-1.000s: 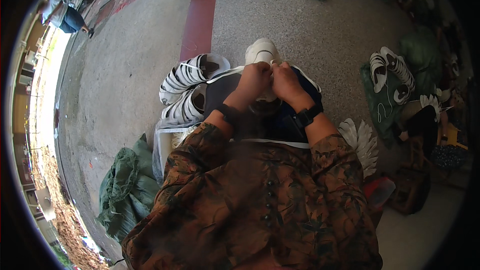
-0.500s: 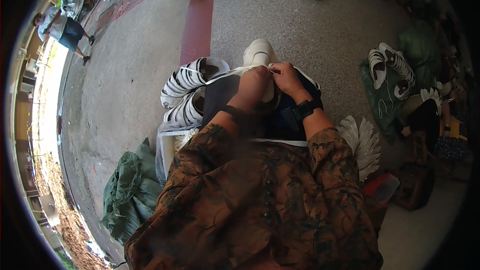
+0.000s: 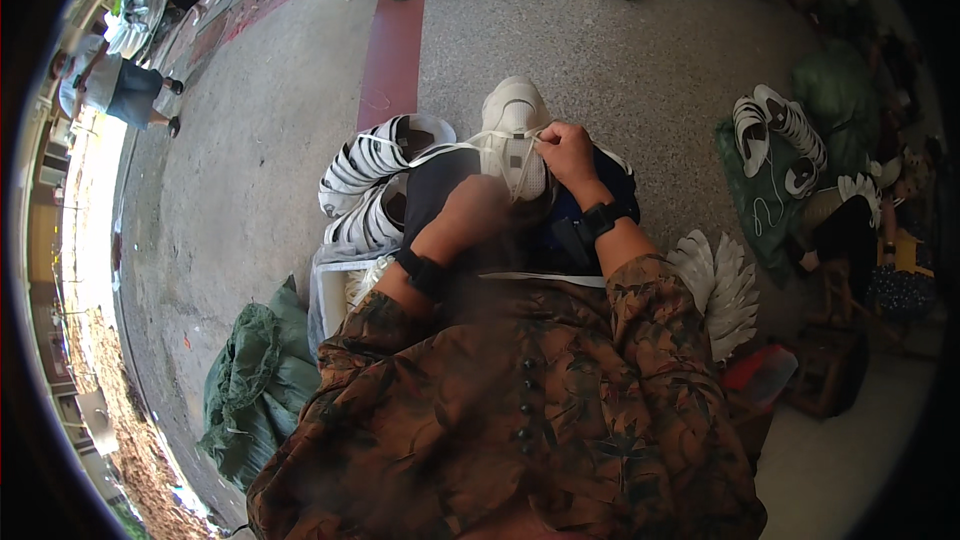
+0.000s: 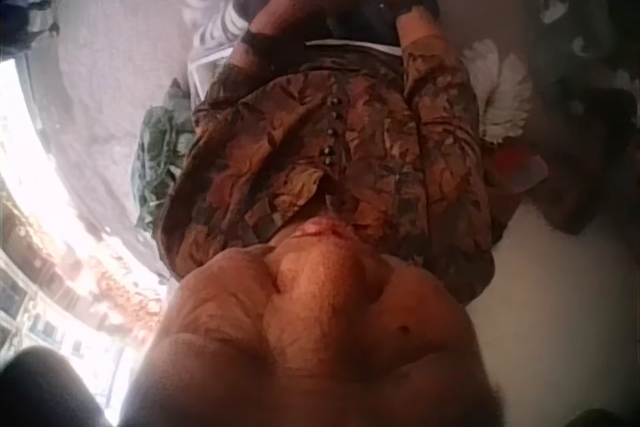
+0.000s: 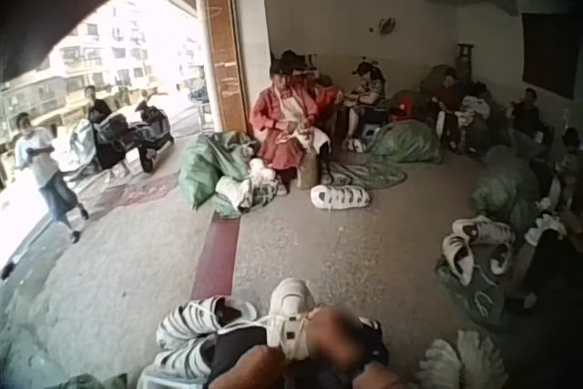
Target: The person threads white shoelaces through the eyelets of a white sneaker held on their lap. They pull the laces tight and adjust the fit repeatedly. The task is performed by hand without tools.
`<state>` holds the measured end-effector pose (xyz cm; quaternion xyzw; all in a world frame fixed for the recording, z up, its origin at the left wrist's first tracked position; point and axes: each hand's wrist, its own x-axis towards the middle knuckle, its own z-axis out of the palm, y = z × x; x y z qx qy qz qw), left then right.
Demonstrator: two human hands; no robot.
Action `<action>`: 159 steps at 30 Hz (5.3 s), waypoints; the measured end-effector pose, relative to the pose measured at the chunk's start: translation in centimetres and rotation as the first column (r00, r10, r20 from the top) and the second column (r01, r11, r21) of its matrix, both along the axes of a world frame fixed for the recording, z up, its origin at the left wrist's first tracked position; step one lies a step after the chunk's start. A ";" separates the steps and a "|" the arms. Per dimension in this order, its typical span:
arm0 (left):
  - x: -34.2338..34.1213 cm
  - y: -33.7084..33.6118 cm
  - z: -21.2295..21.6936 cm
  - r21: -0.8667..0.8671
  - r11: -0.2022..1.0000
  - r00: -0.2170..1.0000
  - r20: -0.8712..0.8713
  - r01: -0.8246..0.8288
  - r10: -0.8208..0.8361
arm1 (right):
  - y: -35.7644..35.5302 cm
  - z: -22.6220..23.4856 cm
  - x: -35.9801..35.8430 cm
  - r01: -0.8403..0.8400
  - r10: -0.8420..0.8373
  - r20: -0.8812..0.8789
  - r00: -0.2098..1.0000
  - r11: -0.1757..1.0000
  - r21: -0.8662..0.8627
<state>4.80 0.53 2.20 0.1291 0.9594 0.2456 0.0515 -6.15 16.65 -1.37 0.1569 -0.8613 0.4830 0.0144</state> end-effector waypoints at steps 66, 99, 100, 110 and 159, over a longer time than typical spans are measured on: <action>-6.4 0.2 -1.7 0.204 0.892 0.906 -0.050 -0.403 0.420 | -3.6 1.0 0.7 -0.108 0.255 -0.276 0.927 0.885 0.454; -6.3 -1.6 -4.3 0.549 0.685 0.864 0.155 -0.478 0.479 | 3.8 17.4 3.8 -0.339 0.623 -0.131 0.771 0.228 -0.913; -5.8 -1.6 -4.5 0.569 0.680 0.866 0.127 -0.462 0.483 | 4.0 17.0 3.9 -0.279 0.566 -0.083 0.820 0.269 -0.922; -1.9 2.9 -1.1 -0.131 0.987 0.847 -0.532 -0.092 0.009 | 4.9 13.6 5.1 0.045 0.388 0.170 0.906 0.311 -0.949; -1.9 0.7 -0.5 0.835 0.548 0.958 -0.111 -0.054 0.264 | 0.4 5.5 3.7 -0.106 0.251 0.227 0.941 0.856 -0.506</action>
